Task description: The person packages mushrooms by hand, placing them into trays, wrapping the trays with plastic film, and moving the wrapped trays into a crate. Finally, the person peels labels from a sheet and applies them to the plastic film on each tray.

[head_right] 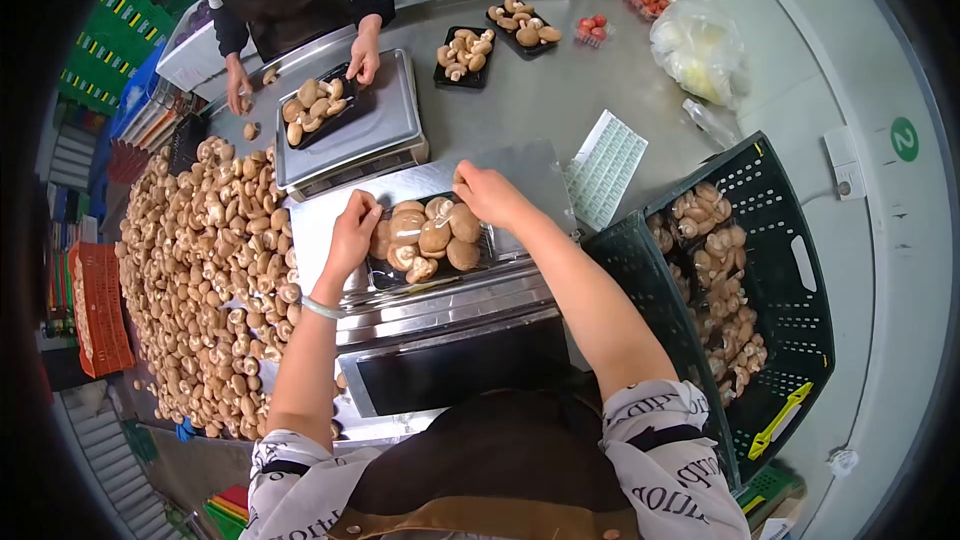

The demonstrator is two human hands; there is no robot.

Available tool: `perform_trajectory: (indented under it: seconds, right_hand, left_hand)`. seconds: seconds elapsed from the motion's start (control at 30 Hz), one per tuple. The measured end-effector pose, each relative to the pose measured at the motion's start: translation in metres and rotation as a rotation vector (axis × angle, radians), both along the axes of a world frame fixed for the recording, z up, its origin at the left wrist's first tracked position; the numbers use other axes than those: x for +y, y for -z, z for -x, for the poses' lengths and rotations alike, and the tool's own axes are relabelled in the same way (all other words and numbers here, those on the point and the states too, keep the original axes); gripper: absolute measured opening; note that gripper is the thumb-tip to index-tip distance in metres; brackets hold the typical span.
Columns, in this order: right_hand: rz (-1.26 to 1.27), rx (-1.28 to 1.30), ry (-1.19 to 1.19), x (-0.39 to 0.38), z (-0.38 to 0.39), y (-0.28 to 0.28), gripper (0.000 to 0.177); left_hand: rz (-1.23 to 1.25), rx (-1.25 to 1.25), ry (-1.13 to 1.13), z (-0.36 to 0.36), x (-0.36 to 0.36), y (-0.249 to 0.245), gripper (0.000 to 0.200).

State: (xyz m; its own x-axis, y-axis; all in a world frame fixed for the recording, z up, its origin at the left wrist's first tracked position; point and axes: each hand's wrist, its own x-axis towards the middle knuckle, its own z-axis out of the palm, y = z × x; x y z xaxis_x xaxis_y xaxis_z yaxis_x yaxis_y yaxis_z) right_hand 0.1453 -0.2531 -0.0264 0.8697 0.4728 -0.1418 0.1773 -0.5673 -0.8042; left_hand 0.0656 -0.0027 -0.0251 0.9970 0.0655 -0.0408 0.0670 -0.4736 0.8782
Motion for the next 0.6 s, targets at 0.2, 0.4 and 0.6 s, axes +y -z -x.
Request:
perform_trajectory:
  seconds: [0.2, 0.4, 0.6]
  right_hand:
    - [-0.026, 0.205, -0.187, -0.030, 0.048, -0.006, 0.046]
    - [-0.231, 0.058, 0.067, -0.036, 0.098, -0.026, 0.037]
    - [-0.325, 0.196, 0.086, -0.050, 0.135, -0.114, 0.037]
  left_hand:
    - [0.249, 0.367, 0.113, 0.059, 0.007, -0.015, 0.030]
    - [0.077, 0.092, -0.013, 0.095, -0.008, -0.042, 0.036]
    - [0.361, 0.327, -0.168, 0.145, -0.034, -0.144, 0.039]
